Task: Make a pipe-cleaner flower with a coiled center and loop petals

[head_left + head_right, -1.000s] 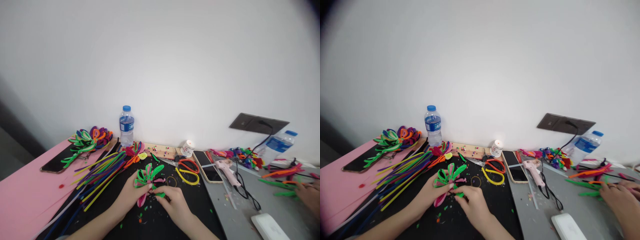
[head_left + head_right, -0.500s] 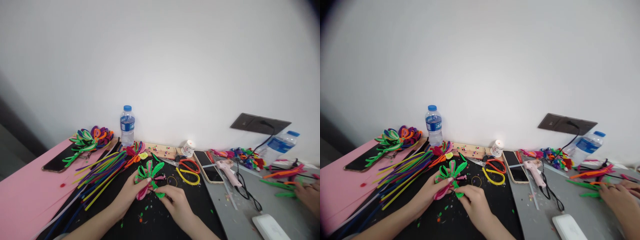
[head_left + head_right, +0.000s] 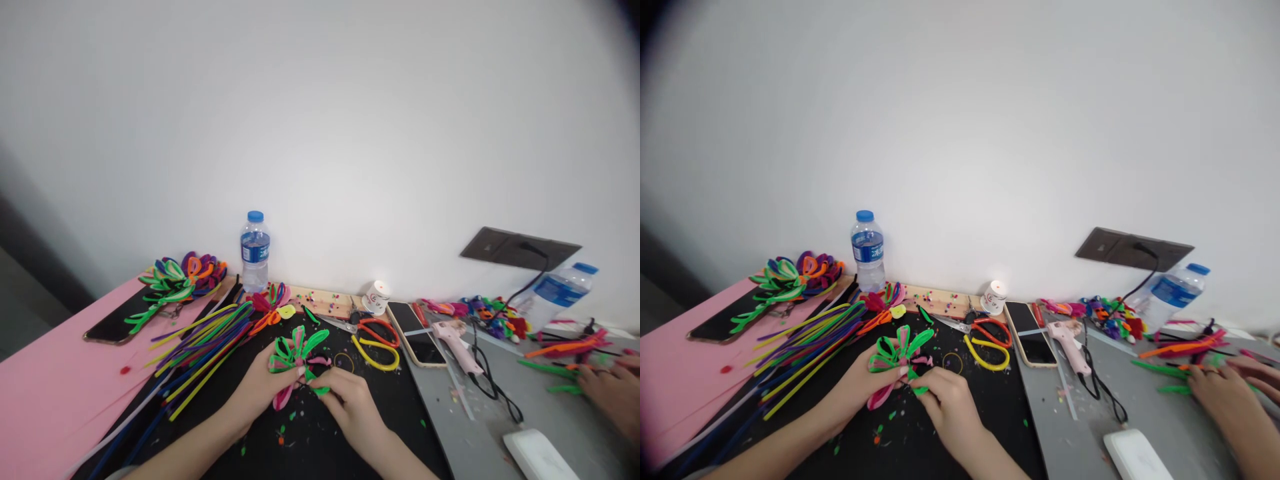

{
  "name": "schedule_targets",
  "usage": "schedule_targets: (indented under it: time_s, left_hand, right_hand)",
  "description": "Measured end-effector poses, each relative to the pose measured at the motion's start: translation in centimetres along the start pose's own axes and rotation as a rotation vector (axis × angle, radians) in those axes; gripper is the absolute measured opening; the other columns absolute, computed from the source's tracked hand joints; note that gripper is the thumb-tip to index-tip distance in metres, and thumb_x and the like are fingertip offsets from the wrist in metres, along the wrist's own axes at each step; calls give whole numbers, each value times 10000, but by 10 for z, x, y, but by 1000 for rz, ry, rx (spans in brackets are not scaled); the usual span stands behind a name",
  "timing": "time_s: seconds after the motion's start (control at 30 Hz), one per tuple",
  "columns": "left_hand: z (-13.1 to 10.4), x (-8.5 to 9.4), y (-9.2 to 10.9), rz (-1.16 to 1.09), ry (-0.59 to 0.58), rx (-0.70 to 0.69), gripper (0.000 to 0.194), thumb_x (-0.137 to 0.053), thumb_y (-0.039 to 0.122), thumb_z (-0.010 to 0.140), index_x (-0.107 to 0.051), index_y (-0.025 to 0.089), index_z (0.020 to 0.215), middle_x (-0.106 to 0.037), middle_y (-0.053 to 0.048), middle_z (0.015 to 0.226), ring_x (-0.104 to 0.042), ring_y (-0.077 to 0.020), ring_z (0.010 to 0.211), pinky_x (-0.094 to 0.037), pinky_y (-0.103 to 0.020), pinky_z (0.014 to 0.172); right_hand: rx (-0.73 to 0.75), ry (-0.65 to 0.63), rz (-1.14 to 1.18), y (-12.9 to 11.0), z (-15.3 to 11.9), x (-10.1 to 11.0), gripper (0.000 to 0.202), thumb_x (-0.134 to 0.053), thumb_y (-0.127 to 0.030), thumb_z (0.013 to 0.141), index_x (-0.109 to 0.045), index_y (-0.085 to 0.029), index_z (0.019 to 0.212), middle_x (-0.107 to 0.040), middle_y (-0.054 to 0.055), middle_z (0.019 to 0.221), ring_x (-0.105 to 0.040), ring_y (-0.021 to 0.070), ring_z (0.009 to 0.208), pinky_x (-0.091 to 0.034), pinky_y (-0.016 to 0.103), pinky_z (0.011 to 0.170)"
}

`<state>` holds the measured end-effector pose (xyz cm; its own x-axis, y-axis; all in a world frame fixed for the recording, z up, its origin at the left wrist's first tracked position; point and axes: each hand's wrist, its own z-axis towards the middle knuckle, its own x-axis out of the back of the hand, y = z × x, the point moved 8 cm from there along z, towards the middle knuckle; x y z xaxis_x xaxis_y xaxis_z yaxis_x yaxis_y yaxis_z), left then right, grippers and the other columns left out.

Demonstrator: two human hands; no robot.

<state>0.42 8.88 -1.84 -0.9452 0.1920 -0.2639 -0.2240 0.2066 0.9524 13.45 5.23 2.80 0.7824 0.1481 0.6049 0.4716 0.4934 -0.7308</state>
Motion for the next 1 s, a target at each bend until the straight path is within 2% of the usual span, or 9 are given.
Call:
schedule_targets:
  time_s: [0.27, 0.47, 0.7, 0.83, 0.93, 1.0]
  left_hand:
    - [2, 1, -2, 96, -11, -42, 320, -715, 254, 654, -580, 146, 923, -655, -12, 720, -607, -161, 648, -478, -276, 645]
    - [3, 2, -2, 139, -13, -64, 303, -712, 250, 653, -564, 158, 900, -636, -2, 720, -607, -163, 668, -480, -265, 641]
    - [0, -5, 9, 250, -42, -137, 240, -668, 205, 676, -555, 168, 884, -637, -4, 750, -597, -166, 705, -467, -260, 675]
    - [-3, -6, 14, 312, -20, -163, 246, -649, 164, 670, -547, 176, 894, -633, 4, 741, -591, -160, 704, -462, -256, 688]
    - [-3, -5, 13, 261, -14, -135, 270, -673, 192, 661, -552, 174, 901, -631, 1, 737, -597, -167, 704, -475, -266, 676]
    - [-2, -4, 8, 164, -9, -64, 311, -702, 244, 648, -552, 172, 911, -632, 2, 732, -608, -172, 689, -493, -281, 651]
  right_hand:
    - [9, -4, 8, -1, 0, -1, 194, -509, -114, 838, -654, -214, 920, -672, 27, 853, -627, 142, 781, -464, 211, 705]
    - [22, -7, -2, -6, 0, -2, 201, -494, -119, 848, -652, -216, 925, -678, 31, 853, -629, 148, 782, -466, 217, 702]
    - [43, -12, -29, -10, -2, -2, 189, -491, -143, 856, -654, -212, 922, -681, 41, 842, -628, 157, 780, -465, 224, 703]
    - [42, -10, -48, -7, -3, -4, 185, -496, -149, 853, -659, -209, 918, -677, 43, 825, -625, 156, 761, -465, 225, 690]
    - [29, -1, -36, -5, -3, -4, 185, -505, -145, 841, -655, -219, 920, -677, 33, 836, -625, 152, 767, -467, 224, 702]
    - [-1, 13, -22, -3, -3, -2, 166, -548, -162, 810, -641, -222, 933, -669, 17, 792, -612, 137, 680, -470, 213, 646]
